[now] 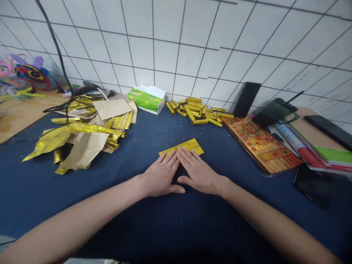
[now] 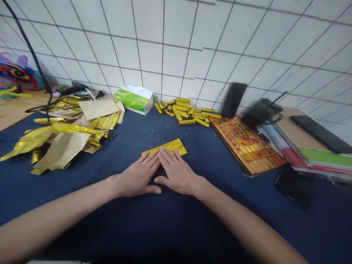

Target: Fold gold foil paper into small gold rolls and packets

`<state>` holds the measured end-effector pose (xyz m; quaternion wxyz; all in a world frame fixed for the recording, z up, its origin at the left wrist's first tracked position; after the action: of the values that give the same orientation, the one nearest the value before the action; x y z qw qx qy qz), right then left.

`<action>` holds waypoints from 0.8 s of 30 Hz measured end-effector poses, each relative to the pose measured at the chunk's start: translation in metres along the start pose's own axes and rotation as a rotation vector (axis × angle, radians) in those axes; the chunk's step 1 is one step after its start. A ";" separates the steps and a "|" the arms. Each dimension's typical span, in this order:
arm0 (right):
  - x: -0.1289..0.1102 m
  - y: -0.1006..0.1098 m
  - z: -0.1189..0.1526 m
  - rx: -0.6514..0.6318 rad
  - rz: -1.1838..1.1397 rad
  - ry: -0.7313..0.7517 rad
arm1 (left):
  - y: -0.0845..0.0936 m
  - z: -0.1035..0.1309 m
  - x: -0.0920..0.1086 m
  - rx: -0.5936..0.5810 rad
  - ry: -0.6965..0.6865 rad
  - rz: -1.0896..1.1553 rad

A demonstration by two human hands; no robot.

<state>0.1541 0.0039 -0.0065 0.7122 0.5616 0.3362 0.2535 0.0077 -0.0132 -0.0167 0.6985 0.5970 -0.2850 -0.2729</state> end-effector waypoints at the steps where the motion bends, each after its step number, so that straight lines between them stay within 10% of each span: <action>1: 0.003 -0.002 0.000 -0.021 0.001 0.011 | 0.000 0.000 0.000 -0.003 -0.004 0.004; 8: 0.051 -0.001 -0.001 -0.022 0.045 -0.087 | 0.002 0.002 0.000 -0.009 -0.001 0.016; 24: 0.062 0.003 -0.007 0.137 -0.275 -0.178 | 0.006 0.002 -0.003 0.010 -0.030 0.014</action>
<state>0.1891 0.0550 -0.0166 0.7272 0.5778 0.3621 0.0794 0.0047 -0.0117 -0.0104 0.6931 0.5942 -0.3011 -0.2757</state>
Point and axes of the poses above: each hand's wrist, its own z-axis away from the middle knuckle, its own y-axis out of the back of the hand, x = y × z, the point moved 3 cm from there along -z, towards the middle knuckle, and after that the axes turned 9 degrees about -x, right-handed, at the moved point
